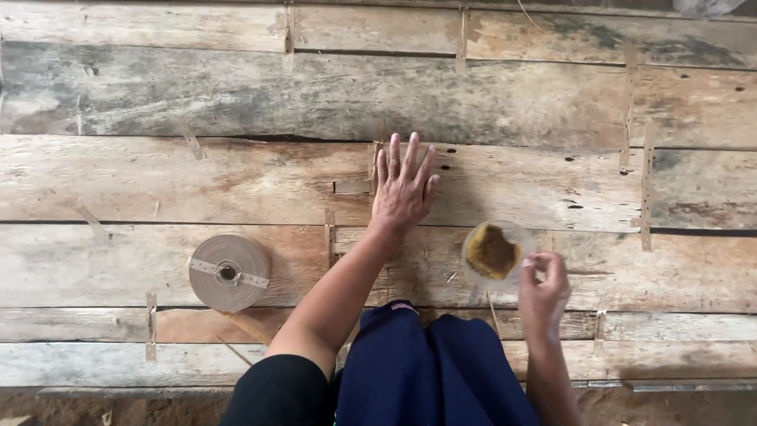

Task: Applying adhesive to thin wooden strips and fitting them into gaps on a wooden floor, then trimming with a utility knife.

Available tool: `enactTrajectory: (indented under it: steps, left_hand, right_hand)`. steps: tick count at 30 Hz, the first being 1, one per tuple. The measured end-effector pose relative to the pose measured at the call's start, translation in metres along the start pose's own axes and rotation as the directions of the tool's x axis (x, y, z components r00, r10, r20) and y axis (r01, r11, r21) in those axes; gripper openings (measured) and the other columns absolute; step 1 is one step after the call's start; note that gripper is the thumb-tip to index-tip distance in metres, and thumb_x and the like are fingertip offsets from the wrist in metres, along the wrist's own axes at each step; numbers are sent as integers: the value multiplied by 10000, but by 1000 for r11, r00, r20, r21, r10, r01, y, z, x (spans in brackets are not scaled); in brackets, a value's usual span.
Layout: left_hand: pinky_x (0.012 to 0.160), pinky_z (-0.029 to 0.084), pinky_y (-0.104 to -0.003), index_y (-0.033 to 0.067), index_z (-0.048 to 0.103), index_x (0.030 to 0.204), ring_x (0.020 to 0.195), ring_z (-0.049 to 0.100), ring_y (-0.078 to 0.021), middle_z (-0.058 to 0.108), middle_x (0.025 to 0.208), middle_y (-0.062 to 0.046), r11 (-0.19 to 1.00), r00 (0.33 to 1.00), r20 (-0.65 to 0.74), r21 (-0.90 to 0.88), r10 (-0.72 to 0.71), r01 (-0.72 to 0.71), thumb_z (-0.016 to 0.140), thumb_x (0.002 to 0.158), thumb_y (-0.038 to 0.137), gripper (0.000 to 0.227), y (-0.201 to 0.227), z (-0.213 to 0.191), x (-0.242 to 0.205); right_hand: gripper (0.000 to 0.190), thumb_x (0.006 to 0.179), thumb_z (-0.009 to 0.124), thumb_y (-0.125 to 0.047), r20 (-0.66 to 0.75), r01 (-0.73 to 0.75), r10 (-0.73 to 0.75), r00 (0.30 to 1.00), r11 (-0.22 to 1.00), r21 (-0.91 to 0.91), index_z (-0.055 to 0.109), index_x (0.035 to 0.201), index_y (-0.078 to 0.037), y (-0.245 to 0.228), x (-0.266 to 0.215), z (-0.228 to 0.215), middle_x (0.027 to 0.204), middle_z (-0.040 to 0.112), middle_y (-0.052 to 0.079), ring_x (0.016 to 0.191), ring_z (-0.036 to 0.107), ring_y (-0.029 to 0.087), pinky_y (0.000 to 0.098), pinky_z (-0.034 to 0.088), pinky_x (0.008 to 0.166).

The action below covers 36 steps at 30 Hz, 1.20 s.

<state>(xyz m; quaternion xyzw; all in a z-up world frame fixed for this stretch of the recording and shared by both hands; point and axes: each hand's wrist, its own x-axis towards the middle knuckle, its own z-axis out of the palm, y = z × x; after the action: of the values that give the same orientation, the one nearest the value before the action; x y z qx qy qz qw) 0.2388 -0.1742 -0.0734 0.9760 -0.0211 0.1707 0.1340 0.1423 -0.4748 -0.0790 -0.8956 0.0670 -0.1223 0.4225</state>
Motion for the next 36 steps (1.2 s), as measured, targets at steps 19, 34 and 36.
enactTrajectory:
  steps: [19,34,36]
  left_hand:
    - [513,602,-342,68,678,1296,738,734,-215,754,1037,-151,-117,626,776,-617,72,778,794,900,410,536,90,-101,-102]
    - [384,546,-241,173,652,951,459,679,-150,713,655,-52,470,744,632,-601,-216,647,698,844,184,117,89,-101,-98]
    - [681,609,-409,198,617,999,670,749,-250,731,682,-36,684,715,665,-419,-218,598,622,852,227,151,92,-109,-85]
  right_hand:
    - [382,1017,495,-424,372,-258,-89,924,572,778,632,1248,-152,-157,-18,-20,1476,537,56,1384,439,188,409,275,1136]
    - [475,1145,349,-486,134,-73,88,987,991,-115,514,1489,-203,-40,-3,9,1483,418,196,1311,404,338,467,412,1015]
    - [277,1088,498,-271,-152,478,-526,837,837,-268,647,1265,-119,-18,1,15,1196,634,103,1104,531,274,452,414,972]
